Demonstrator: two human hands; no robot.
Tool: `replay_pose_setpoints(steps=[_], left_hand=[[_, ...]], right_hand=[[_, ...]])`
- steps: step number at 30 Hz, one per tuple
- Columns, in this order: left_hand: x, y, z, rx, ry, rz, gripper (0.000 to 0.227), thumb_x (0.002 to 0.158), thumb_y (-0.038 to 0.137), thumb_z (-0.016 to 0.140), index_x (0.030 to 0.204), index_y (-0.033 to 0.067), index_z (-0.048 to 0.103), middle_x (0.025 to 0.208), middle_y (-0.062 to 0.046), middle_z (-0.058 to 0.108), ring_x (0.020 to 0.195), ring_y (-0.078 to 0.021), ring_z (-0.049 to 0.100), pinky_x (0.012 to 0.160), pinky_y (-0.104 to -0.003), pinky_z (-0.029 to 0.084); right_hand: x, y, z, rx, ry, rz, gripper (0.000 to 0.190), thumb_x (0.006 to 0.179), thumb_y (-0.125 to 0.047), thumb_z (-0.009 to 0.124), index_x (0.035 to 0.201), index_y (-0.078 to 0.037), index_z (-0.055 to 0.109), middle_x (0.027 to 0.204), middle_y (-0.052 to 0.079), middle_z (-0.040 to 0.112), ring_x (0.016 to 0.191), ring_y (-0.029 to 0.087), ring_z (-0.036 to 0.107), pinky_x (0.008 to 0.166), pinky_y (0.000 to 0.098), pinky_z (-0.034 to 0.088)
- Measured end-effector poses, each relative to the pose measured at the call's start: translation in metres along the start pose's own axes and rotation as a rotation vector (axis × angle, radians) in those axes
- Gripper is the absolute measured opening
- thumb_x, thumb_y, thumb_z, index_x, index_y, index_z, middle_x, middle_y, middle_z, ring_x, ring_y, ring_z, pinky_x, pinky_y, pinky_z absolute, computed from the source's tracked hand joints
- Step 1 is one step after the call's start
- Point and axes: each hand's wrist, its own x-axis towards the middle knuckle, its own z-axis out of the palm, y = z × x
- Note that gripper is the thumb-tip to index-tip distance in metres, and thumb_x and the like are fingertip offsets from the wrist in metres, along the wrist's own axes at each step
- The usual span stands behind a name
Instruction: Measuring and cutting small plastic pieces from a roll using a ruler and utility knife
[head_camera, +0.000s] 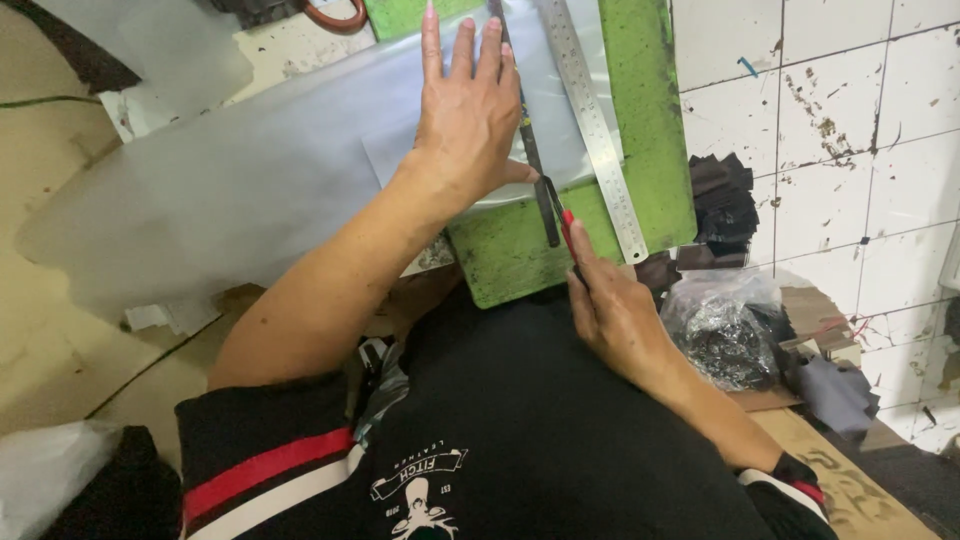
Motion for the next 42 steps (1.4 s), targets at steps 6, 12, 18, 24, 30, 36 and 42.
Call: replay_pose_setpoints(steps=[6, 12, 18, 24, 30, 36, 42], left_hand=[[0.001, -0.001, 0.003, -0.022, 0.029, -0.002, 0.144, 0.056, 0.100, 0.064, 0.156, -0.0019, 0.044, 0.163, -0.026, 0.040, 0.151, -0.0481, 0.034, 0.116, -0.078, -0.005], [0.000, 0.002, -0.006, 0.021, -0.007, -0.016, 0.145, 0.056, 0.102, 0.062, 0.155, -0.0010, 0.043, 0.164, -0.024, 0.038, 0.150, -0.0475, 0.034, 0.115, -0.079, -0.007], [0.000, 0.001, -0.022, 0.029, -0.102, -0.033, 0.142, 0.059, 0.103, 0.061, 0.156, 0.0032, 0.039, 0.165, -0.022, 0.035, 0.152, -0.0452, 0.031, 0.116, -0.077, -0.007], [-0.001, 0.001, -0.008, 0.025, 0.072, -0.023, 0.129, 0.059, 0.094, 0.068, 0.150, 0.0040, 0.050, 0.160, -0.022, 0.043, 0.148, -0.0454, 0.039, 0.118, -0.077, -0.002], [-0.012, 0.001, -0.016, -0.211, 0.376, -0.050, 0.068, 0.081, 0.041, 0.081, 0.131, -0.0037, 0.069, 0.141, -0.025, 0.063, 0.134, -0.0475, 0.054, 0.120, -0.076, 0.005], [-0.004, 0.000, -0.008, -0.204, 0.182, -0.018, 0.134, 0.041, 0.078, 0.090, 0.141, -0.0057, 0.059, 0.149, -0.028, 0.053, 0.140, -0.0501, 0.045, 0.119, -0.079, -0.003], [-0.003, 0.001, -0.006, 0.023, 0.014, -0.020, 0.140, 0.054, 0.102, 0.064, 0.152, 0.0039, 0.047, 0.163, -0.020, 0.039, 0.150, -0.0440, 0.035, 0.118, -0.077, -0.003]], right_hand=[[-0.027, 0.006, 0.009, -0.043, -0.019, -0.004, 0.074, 0.106, -0.006, 0.059, 0.166, -0.006, 0.014, 0.085, 0.022, 0.051, 0.064, 0.038, 0.051, 0.061, 0.0343, 0.042], [-0.011, -0.015, -0.039, 0.017, -0.141, 0.057, 0.073, 0.105, -0.008, 0.055, 0.165, -0.013, 0.013, 0.106, 0.024, 0.064, 0.080, 0.037, 0.059, 0.064, 0.0432, 0.047], [0.054, -0.014, -0.050, -0.183, 0.181, -0.039, 0.066, 0.106, -0.012, 0.062, 0.163, -0.012, 0.029, 0.136, 0.026, 0.069, 0.092, 0.046, 0.070, 0.062, 0.0480, 0.049], [0.143, 0.017, -0.016, -0.078, 0.102, 0.042, 0.060, 0.107, -0.019, 0.051, 0.161, -0.009, 0.031, 0.115, 0.026, 0.072, 0.083, 0.050, 0.063, 0.063, 0.0530, 0.043], [0.176, 0.037, -0.003, -0.066, 0.158, -0.001, 0.056, 0.105, -0.019, 0.055, 0.157, -0.005, 0.041, 0.114, 0.033, 0.071, 0.098, 0.054, 0.068, 0.076, 0.0618, 0.051], [0.183, 0.042, -0.005, -0.065, 0.105, 0.037, 0.057, 0.104, -0.023, 0.057, 0.157, -0.010, 0.043, 0.116, 0.031, 0.071, 0.102, 0.052, 0.067, 0.078, 0.0623, 0.050], [0.177, 0.031, -0.012, -0.118, 0.020, -0.014, 0.059, 0.105, -0.020, 0.052, 0.160, -0.006, 0.037, 0.104, 0.037, 0.070, 0.079, 0.058, 0.062, 0.069, 0.0592, 0.045]])
